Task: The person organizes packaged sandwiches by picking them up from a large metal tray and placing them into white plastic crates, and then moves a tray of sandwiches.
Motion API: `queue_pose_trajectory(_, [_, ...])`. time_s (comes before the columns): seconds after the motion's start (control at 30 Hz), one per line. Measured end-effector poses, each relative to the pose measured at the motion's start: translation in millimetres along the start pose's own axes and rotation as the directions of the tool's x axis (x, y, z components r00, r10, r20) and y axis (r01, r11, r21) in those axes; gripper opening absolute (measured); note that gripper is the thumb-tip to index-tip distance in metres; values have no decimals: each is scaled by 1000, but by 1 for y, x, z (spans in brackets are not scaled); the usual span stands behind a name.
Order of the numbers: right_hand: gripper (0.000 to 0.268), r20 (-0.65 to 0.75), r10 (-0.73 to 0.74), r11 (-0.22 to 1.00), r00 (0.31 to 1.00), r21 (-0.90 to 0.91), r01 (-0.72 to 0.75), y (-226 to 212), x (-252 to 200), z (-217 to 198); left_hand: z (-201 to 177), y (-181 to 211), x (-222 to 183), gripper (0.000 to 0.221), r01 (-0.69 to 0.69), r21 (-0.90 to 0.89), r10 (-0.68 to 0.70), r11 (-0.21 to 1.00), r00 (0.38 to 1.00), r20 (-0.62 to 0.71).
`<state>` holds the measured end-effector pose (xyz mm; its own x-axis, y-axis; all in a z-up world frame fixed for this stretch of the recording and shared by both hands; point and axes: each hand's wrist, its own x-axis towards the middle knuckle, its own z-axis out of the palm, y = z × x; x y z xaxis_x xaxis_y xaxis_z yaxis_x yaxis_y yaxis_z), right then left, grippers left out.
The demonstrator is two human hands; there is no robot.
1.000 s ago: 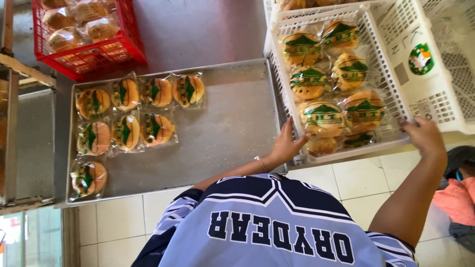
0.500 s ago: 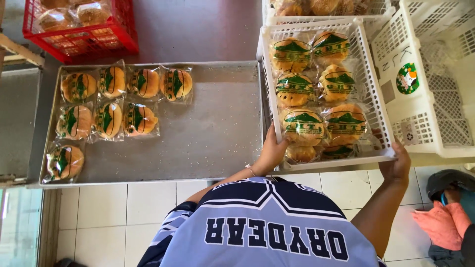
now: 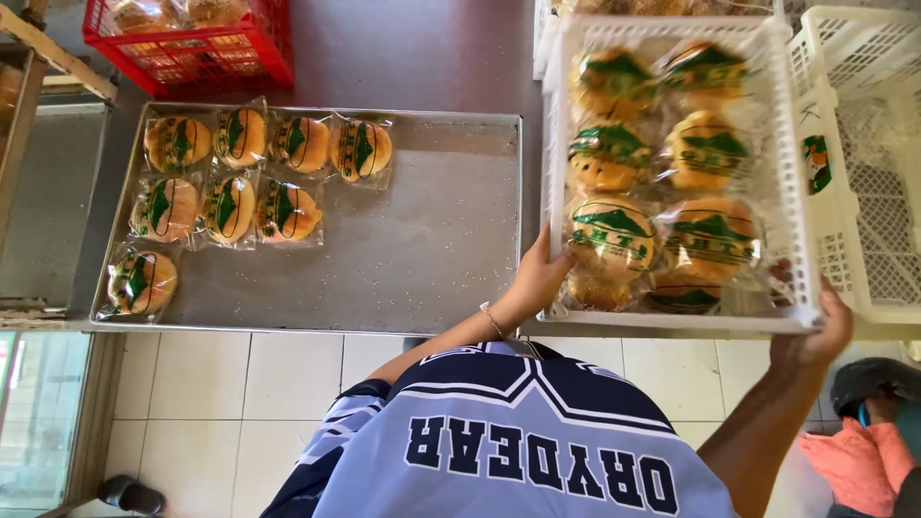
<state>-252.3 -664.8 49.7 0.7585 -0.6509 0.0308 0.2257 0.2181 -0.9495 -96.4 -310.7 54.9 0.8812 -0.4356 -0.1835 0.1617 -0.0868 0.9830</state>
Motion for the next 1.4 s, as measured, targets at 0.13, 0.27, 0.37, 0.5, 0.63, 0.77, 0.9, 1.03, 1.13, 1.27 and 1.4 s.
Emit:
queue_pose_trajectory(0.13, [62,14,-34,999,999,-14,34,-26,-23,22,-23,21,-7,72,-112,-68,113,991,994,4])
queue_pose_trajectory(0.27, [64,-28,-81,997,996,19,81,-40,-37,75,-64,48,-12,75,-136,24,136,990,991,-12])
queue_pose_trajectory(0.37, [64,-56,-88,996,995,-18,87,-35,-38,108,-99,51,-14,77,-145,18,145,989,988,-59])
queue_pose_trajectory(0.5, [65,-8,-63,997,998,42,64,-25,-36,159,-145,56,-19,75,-132,-99,120,986,986,-117])
queue_pose_trajectory(0.63, [68,122,-166,979,979,-96,178,4,-27,201,-194,58,-21,71,-102,-222,75,970,989,-129])
queue_pose_trajectory(0.77, [65,126,-16,996,992,-89,27,17,-20,258,-243,53,-11,68,-47,-324,-3,945,988,-152])
queue_pose_trajectory(0.9, [65,155,15,997,988,-73,-3,34,3,307,-292,50,13,73,-71,-467,23,881,994,-109])
queue_pose_trajectory(1.03, [61,169,40,998,985,-44,-33,58,37,348,-333,52,44,64,-103,-369,46,924,986,-159])
queue_pose_trajectory(1.13, [32,78,-40,999,996,-13,42,85,79,372,-361,71,71,69,-62,-473,-13,879,988,-154])
queue_pose_trajectory(1.27, [52,64,4,993,998,-121,4,87,112,432,-399,114,109,58,140,-373,-180,917,981,-74])
queue_pose_trajectory(1.4, [45,-29,122,957,992,-261,-125,94,151,492,-441,107,193,58,219,-416,-271,882,960,-68])
